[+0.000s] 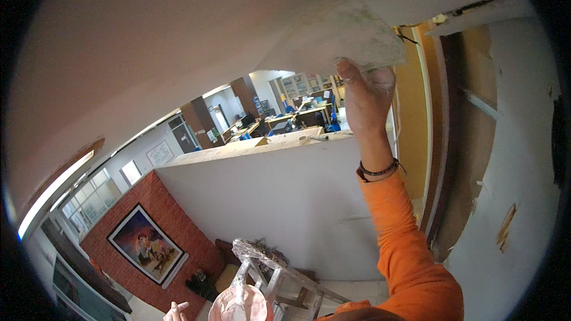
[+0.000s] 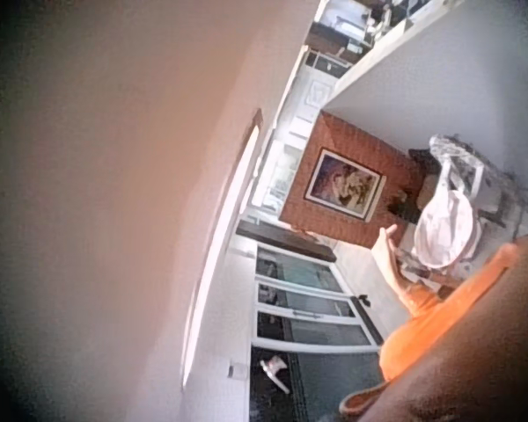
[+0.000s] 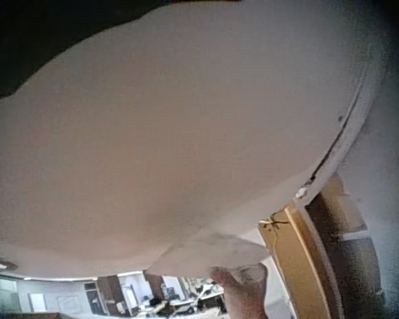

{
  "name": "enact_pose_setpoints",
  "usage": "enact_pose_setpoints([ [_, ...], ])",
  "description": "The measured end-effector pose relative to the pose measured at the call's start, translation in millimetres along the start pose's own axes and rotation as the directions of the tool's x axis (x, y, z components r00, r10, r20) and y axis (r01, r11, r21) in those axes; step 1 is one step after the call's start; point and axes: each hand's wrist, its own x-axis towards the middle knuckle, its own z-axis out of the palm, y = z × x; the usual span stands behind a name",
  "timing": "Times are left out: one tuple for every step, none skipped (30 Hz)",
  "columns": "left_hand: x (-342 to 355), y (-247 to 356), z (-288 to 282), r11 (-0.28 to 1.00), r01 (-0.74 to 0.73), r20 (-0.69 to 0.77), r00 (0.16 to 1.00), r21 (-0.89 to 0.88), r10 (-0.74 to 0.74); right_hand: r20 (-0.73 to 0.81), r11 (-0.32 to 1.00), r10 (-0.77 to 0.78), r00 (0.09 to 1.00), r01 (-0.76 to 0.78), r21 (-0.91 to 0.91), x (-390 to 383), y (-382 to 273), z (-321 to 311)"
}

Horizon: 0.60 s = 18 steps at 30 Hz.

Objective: The person uses a putty knife to scrape and remove material from a damaged ceiling area. They repeatedly apply pressure and scrape along the edges of the opening, occasionally adjusting their grip and position to reach different sections of the ceiling.

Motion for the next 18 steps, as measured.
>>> enact_pose_setpoints([
  [2, -1, 2, 1.000, 0.002, 0.001, 1.000, 0.001, -0.002, 0.008, 0.992, 0.002, 1.000, -0.003, 0.123, 1, 13, 6],
  [2, 0, 2, 1.000, 0.004, -0.005, 1.000, 0.005, -0.004, 0.006, 0.968, 0.004, 1.000, -0.005, 0.249, 1, 25, 14],
  [1, 0, 1, 1.000, 0.008, -0.015, 1.000, 0.015, -0.008, 0.005, 0.929, 0.005, 1.000, -0.006, 0.369, 2, 37, 21],
  [0, 1, 1, 1.000, 0.013, -0.026, 1.000, 0.020, -0.012, 0.017, 0.878, 0.065, 0.998, -0.066, 0.473, 3, 48, 26],
  [-1, 2, 1, 1.000, 0.017, -0.037, 0.999, 0.024, -0.016, 0.010, 0.845, 0.032, 0.999, -0.032, 0.534, 6, 58, 34],
  [-1, 2, -1, 0.999, 0.021, -0.044, 0.999, 0.035, -0.020, -0.001, 0.807, -0.002, 1.000, 0.002, 0.590, 9, 66, 44],
  [0, 4, 1, 0.999, 0.028, -0.050, 0.998, 0.033, -0.026, -0.013, 0.766, -0.034, 0.999, 0.034, 0.642, 12, 73, 53],
  [2, 0, -5, 0.997, 0.020, -0.023, 1.000, 0.076, -0.019, -0.042, 0.852, 0.023, 0.999, 0.003, 0.523, 14, 79, 59],
  [0, 3, -3, 0.997, 0.027, -0.039, 0.999, 0.076, -0.025, -0.091, 0.851, 0.053, 0.994, 0.003, 0.525, 15, 86, 67],
  [-4, 9, 1, 0.996, 0.032, -0.058, 0.998, 0.080, -0.027, -0.145, 0.850, 0.084, 0.986, 0.005, 0.527, 15, 92, 77],
  [-5, 13, 2, 0.996, 0.036, -0.076, 0.997, 0.084, -0.030, -0.198, 0.848, 0.114, 0.974, 0.008, 0.530, 15, 96, 81],
  [-1, 4, 4, 1.000, 0.019, -0.098, 0.995, 0.024, -0.016, -0.211, 0.873, 0.127, 0.969, -0.008, 0.487, 17, 94, 82],
  [2, 0, 3, 0.999, 0.019, -0.088, 0.996, 0.030, -0.016, -0.208, 0.880, 0.110, 0.972, 0.002, 0.476, 19, 97, 78],
  [5, -2, 1, 0.999, 0.019, -0.077, 0.997, 0.036, -0.016, -0.204, 0.886, 0.093, 0.975, 0.012, 0.464, 22, 102, 71],
  [4, 0, 0, 0.998, 0.027, -0.067, 0.997, 0.048, -0.024, -0.200, 0.892, 0.085, 0.976, 0.014, 0.451, 21, 109, 67],
  [-1, 7, 3, 0.997, 0.053, -0.079, 0.996, 0.047, -0.049, -0.218, 0.880, 0.100, 0.971, 0.016, 0.475, 20, 116, 65],
  [-2, 6, 3, 0.997, 0.059, -0.079, 0.995, 0.052, -0.055, -0.237, 0.867, 0.114, 0.965, 0.020, 0.498, 20, 122, 63],
  [-2, 7, 3, 0.997, 0.054, -0.081, 0.995, 0.053, -0.050, -0.255, 0.854, 0.125, 0.959, 0.027, 0.519, 20, 126, 58],
])
